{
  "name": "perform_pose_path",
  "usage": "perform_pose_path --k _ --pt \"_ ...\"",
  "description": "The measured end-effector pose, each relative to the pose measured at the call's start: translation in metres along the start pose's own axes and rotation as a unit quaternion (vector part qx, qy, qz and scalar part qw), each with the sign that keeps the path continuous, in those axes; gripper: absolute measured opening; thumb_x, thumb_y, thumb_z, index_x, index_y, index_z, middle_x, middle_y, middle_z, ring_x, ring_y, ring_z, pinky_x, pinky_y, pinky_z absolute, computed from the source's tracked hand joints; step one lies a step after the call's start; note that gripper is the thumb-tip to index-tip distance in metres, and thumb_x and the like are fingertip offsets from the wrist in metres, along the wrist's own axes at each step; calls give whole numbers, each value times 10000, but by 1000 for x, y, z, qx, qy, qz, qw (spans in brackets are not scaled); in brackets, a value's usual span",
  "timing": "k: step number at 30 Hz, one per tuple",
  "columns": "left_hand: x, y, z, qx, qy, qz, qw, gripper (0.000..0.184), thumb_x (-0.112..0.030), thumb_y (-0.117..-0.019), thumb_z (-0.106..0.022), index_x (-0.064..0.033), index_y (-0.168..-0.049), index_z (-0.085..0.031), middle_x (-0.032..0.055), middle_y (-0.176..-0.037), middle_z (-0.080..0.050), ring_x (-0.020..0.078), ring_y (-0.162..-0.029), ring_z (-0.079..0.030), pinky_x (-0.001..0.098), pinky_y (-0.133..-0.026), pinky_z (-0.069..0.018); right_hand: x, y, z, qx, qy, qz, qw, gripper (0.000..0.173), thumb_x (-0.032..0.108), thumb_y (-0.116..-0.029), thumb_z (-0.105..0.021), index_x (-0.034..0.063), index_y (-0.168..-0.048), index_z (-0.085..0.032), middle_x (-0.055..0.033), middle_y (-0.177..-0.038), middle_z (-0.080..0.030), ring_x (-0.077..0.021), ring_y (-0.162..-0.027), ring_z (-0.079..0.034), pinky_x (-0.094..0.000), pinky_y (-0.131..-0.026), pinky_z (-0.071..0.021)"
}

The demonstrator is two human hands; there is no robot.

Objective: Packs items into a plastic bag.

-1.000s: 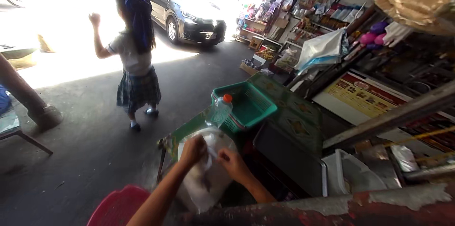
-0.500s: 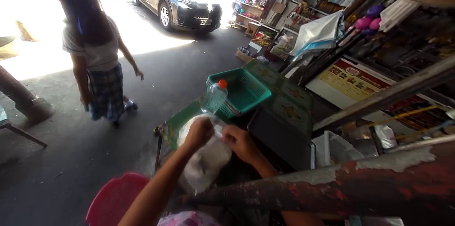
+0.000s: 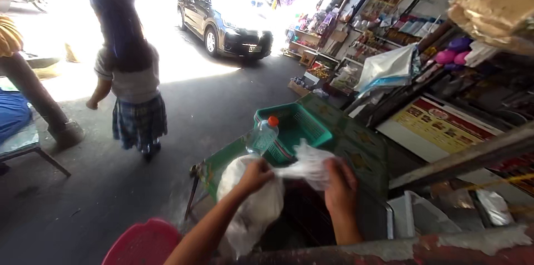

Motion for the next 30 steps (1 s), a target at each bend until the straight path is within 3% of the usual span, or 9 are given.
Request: perform_pose_path --k 4,7,9,11,13,18,21,25,30 --pt "-10 16 -32 170 54 -59 982 472 -218 -1012 -594 64 -1376 -490 229 -1241 -612 240 -1109 -611 408 -998 -490 20 -45 41 -73 -281 -38 956 317 229 -1103 -222 181 -1092 -535 91 -958 -684 -62 -992 -670 -288 -934 -560" --pt "-33 27 -34 143 -104 -130 976 385 -140 -921 -699 109 -1197 -599 269 -1001 -671 366 -935 -659 553 -862 -509 7 -47 49 -26 -269 -35 962 322 324 -1104 -315 163 -1346 -453 53 -1226 -700 -126 -1182 -653 -328 -1028 -532" --pt "-45 30 -1 -4 -76 -167 983 249 -94 -907 -678 93 -1069 -655 214 -932 -688 305 -877 -677 503 -834 -541 -15 -28 53 -17 -245 -83 966 434 361 -1110 -300 158 -1493 -290 66 -1345 -629 -109 -1215 -631 -324 -1011 -539" --pt "-53 37 52 -168 79 -191 964 123 -57 -925 -619 59 -964 -606 63 -812 -610 96 -744 -595 289 -731 -522 -29 6 34 -52 -190 -167 966 336 311 -1116 -230 174 -1395 -359 137 -1093 -665 -24 -934 -680 -239 -788 -577" --pt "-66 48 81 -231 218 -180 931 107 -84 -989 -546 15 -962 -574 -20 -770 -576 19 -692 -573 222 -675 -511 -41 45 -11 19 -162 -235 958 298 262 -1104 -242 118 -1301 -415 97 -919 -687 -32 -741 -683 -231 -635 -588" --pt "-78 86 17 28 222 -19 974 498 -298 -1112 -234 66 -1359 -467 121 -1086 -636 144 -919 -656 354 -777 -572 -26 84 -75 217 -177 -265 923 331 86 -1035 -401 -67 -1322 -462 -18 -1066 -665 -19 -962 -647 -242 -871 -551" --pt "-38 92 3 87 252 63 962 664 -475 -1089 -61 -27 -1324 -491 93 -1063 -689 168 -895 -694 367 -705 -583 -21 69 -92 239 -111 -196 945 304 88 -974 -460 6 -1234 -595 54 -1057 -712 28 -979 -661 -209 -913 -555" --pt "-28 87 13 15 306 34 951 236 -155 -1044 -531 4 -1213 -573 37 -971 -684 102 -861 -666 321 -771 -571 -34 84 -95 214 -190 -174 942 387 105 -998 -474 -112 -1312 -538 -80 -1229 -678 -67 -1141 -636 -266 -1018 -519" --pt "-23 91 54 -76 523 -62 847 222 -81 -1044 -319 -105 -1167 -503 -14 -937 -703 85 -871 -695 289 -823 -583 -48 90 -66 102 -141 -244 954 224 -7 -989 -481 57 -1044 -688 90 -870 -733 19 -794 -687 -184 -750 -592"
Point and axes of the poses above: each hand's wrist, its own y-axis away from the middle knuckle, its own z-axis out of the back of the hand, x = y × z, the point moved 9 cm from there along -y, towards the middle knuckle
